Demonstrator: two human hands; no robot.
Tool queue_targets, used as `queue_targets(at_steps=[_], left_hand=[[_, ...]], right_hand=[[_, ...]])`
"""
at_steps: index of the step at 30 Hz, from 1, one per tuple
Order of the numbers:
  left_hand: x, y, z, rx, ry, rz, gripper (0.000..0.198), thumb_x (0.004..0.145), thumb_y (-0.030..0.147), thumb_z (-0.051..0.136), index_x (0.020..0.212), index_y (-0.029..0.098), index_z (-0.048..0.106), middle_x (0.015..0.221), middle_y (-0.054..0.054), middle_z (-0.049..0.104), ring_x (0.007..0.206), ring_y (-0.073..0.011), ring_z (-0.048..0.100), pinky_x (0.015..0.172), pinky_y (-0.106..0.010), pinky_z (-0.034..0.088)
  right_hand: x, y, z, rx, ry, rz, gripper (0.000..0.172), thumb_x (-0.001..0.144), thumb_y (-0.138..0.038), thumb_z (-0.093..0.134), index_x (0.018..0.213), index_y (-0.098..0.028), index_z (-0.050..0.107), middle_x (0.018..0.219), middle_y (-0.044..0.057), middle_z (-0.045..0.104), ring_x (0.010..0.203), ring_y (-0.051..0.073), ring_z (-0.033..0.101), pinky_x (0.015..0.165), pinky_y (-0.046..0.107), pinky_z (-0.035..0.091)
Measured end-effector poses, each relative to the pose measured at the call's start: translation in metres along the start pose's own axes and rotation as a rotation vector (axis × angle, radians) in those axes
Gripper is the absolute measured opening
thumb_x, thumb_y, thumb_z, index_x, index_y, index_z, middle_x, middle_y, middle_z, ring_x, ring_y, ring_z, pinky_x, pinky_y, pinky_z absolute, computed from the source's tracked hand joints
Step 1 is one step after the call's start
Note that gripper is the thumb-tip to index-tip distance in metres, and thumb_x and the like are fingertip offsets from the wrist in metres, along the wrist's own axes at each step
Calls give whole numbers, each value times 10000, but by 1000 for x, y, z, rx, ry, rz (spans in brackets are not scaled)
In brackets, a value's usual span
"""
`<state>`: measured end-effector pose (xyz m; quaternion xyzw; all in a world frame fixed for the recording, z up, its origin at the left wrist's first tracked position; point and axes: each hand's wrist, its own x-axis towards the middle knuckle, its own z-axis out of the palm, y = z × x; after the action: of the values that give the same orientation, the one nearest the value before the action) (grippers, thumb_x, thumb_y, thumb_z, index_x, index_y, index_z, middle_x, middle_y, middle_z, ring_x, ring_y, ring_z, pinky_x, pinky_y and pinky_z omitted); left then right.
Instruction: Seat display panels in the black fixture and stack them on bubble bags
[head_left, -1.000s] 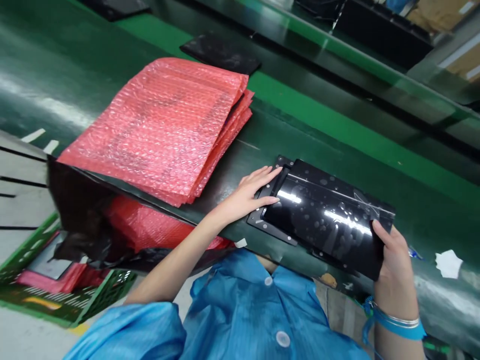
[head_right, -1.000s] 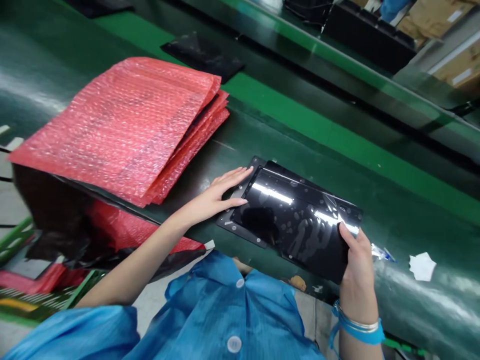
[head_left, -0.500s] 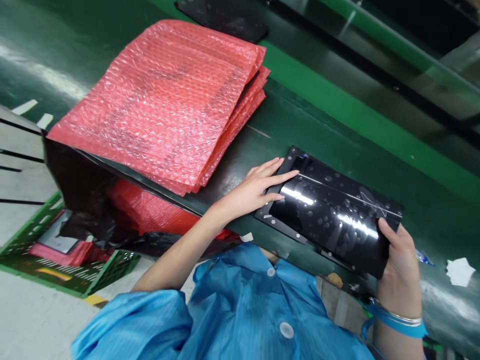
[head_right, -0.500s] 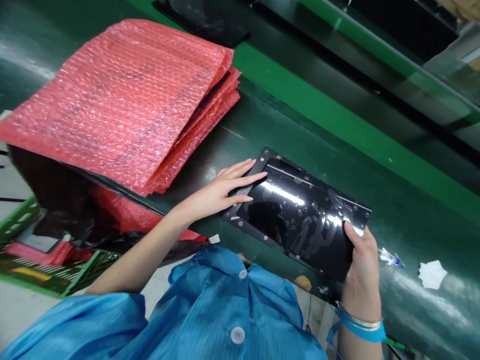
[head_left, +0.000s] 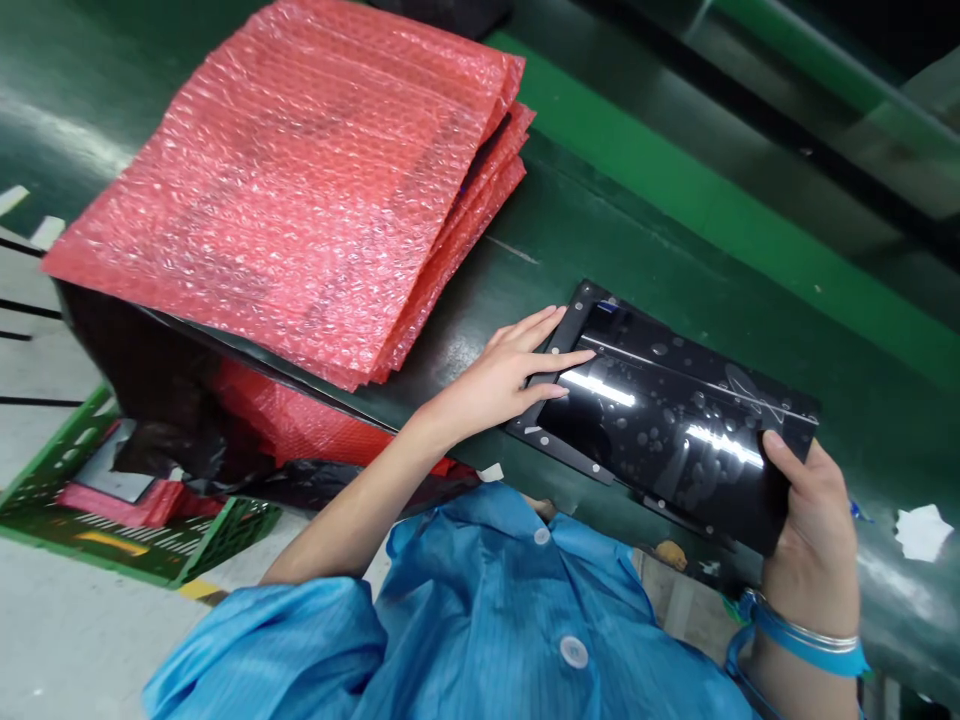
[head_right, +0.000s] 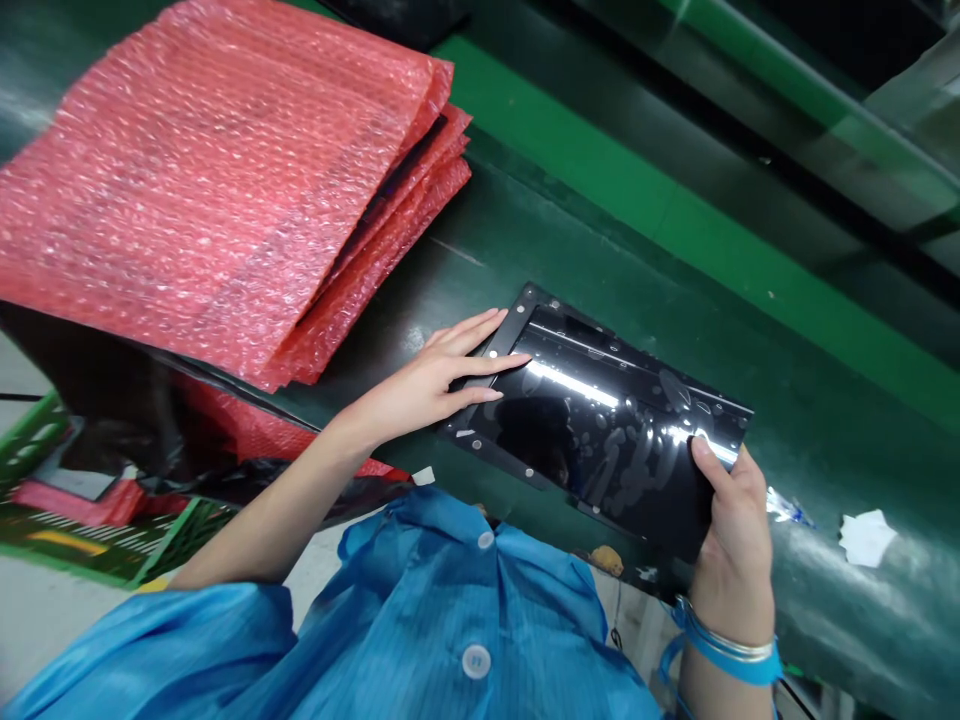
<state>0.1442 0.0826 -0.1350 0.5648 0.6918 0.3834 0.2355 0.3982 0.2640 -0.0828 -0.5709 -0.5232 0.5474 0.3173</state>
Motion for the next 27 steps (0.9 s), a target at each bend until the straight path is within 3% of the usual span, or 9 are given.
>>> queue_targets(at_steps=[10,18,22,25,27], left_hand=[[-1,-1,2,4,22,16,439,905,319,657,1339,348,599,1619,-86,275,1503,-292,248,1165,-559,257],[0,5,1,-24,31,-27,365,970,383,542,1315,300,628,1609,-100,291,1505,-268,246,1177,-534,250],[1,7,2,-41,36,-43,357,971,392,539,1306,316,634,1608,-70,304,1502,-269,253,1184,-536,242],[1,7,3,-20,41,-53,350,984,385,512,1304,318,635,1609,-63,304,1505,-257,248,1186,-527,243],[1,7,2,14,39,-67,349,992,391,490,1302,320,635,1608,-62,304,1509,-264,235,1174,-542,255]], right_hand=[[12,2,-10,-51,9,27,526,406,-361,904,855,-183,697,764,50,704,787,311,703,771,461,590],[1,-6,5,-54,24,43,520,400,-372,896,832,-183,676,706,30,684,728,296,695,731,451,584],[5,-2,0,-101,1,46,550,408,-413,891,858,-193,666,713,20,682,698,276,683,683,411,568],[16,-6,-13,-317,-83,-1,547,483,-557,849,861,-200,678,712,25,684,686,255,668,617,352,529],[26,-14,-23,-681,-180,-27,561,525,-740,749,673,-209,642,568,27,623,556,235,614,507,321,456]])
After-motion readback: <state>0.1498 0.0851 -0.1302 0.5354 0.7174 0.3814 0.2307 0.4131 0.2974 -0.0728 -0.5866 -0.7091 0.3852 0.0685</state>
